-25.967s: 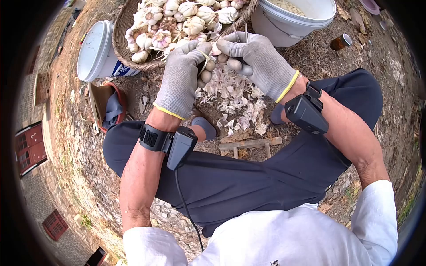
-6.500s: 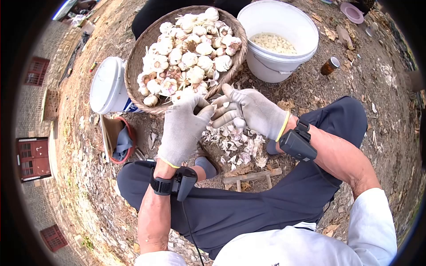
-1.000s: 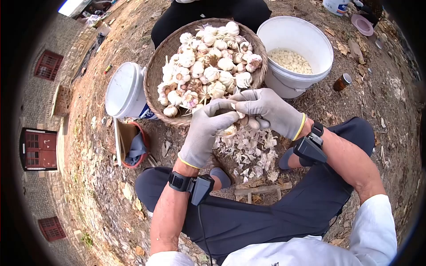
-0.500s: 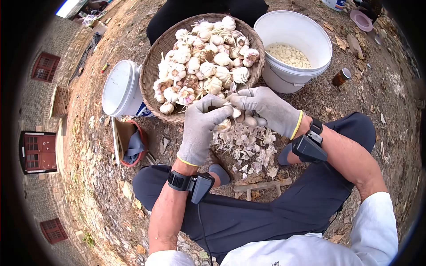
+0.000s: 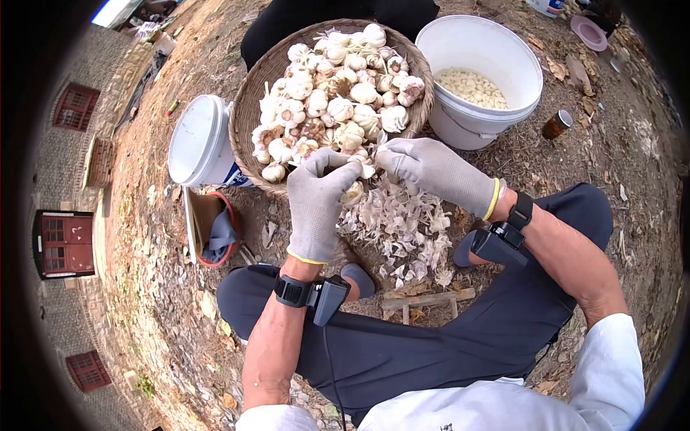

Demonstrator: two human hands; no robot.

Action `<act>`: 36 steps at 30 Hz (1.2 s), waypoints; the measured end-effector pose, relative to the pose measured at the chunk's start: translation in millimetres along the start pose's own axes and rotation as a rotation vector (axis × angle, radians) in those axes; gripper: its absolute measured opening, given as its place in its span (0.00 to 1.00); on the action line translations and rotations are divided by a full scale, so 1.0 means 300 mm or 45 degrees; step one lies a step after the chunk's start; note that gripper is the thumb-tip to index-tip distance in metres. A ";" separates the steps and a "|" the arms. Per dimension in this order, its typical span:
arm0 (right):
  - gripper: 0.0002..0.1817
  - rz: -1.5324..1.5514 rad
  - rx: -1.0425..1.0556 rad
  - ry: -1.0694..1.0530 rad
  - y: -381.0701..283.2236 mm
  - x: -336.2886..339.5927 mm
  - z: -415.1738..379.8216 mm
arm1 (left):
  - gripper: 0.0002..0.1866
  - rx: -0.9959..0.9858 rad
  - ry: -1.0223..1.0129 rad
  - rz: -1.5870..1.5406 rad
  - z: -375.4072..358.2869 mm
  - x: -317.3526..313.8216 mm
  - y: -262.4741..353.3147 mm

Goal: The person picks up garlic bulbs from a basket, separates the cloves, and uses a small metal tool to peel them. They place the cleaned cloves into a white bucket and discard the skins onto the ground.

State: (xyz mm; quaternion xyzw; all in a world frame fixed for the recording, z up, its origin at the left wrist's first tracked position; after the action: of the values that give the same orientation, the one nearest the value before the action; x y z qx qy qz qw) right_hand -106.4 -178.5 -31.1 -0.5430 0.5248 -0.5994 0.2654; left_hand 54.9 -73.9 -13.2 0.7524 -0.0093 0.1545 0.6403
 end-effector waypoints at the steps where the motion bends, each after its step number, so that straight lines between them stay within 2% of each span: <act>1: 0.22 0.001 0.000 -0.002 0.013 -0.007 -0.001 | 0.08 -0.027 0.016 0.044 0.000 0.006 0.003; 3: 0.22 -0.204 0.180 0.052 -0.014 -0.011 -0.010 | 0.08 -0.052 0.034 0.087 -0.003 0.012 0.013; 9: 0.20 -0.564 0.182 0.191 -0.037 -0.034 -0.036 | 0.08 0.040 0.035 0.232 -0.018 0.009 0.039; 16: 0.19 -0.674 0.079 0.157 -0.055 -0.038 -0.049 | 0.09 0.021 0.041 0.357 -0.021 -0.004 0.055; 18: 0.17 -0.777 0.170 0.206 -0.054 -0.047 -0.046 | 0.08 0.032 0.037 0.391 -0.022 -0.008 0.058; 23: 0.14 -0.818 0.180 0.202 -0.063 -0.051 -0.058 | 0.07 -0.047 -0.006 0.482 -0.022 -0.021 0.060; 27: 0.12 -0.869 0.242 0.203 -0.065 -0.059 -0.061 | 0.06 0.032 -0.054 0.410 -0.022 -0.023 0.039; 36: 0.08 -0.937 0.216 0.141 -0.050 -0.087 -0.060 | 0.05 -0.012 -0.172 0.403 -0.021 -0.024 0.032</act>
State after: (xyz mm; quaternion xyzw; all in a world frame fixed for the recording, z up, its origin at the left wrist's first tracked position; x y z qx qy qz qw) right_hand -112.3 -144.5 -24.6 -0.6382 0.2568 -0.7242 0.0476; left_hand 44.6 -71.0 -5.1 0.7472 -0.1716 0.2024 0.6094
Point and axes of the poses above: each hand's wrist, its own z-axis towards the middle knuckle, its own x-axis out of the back of the hand, y = z × x, the point moved 7 cm from there along z, towards the middle knuckle, and after that the axes turned 13 degrees about -y, right-handed, at the moved point
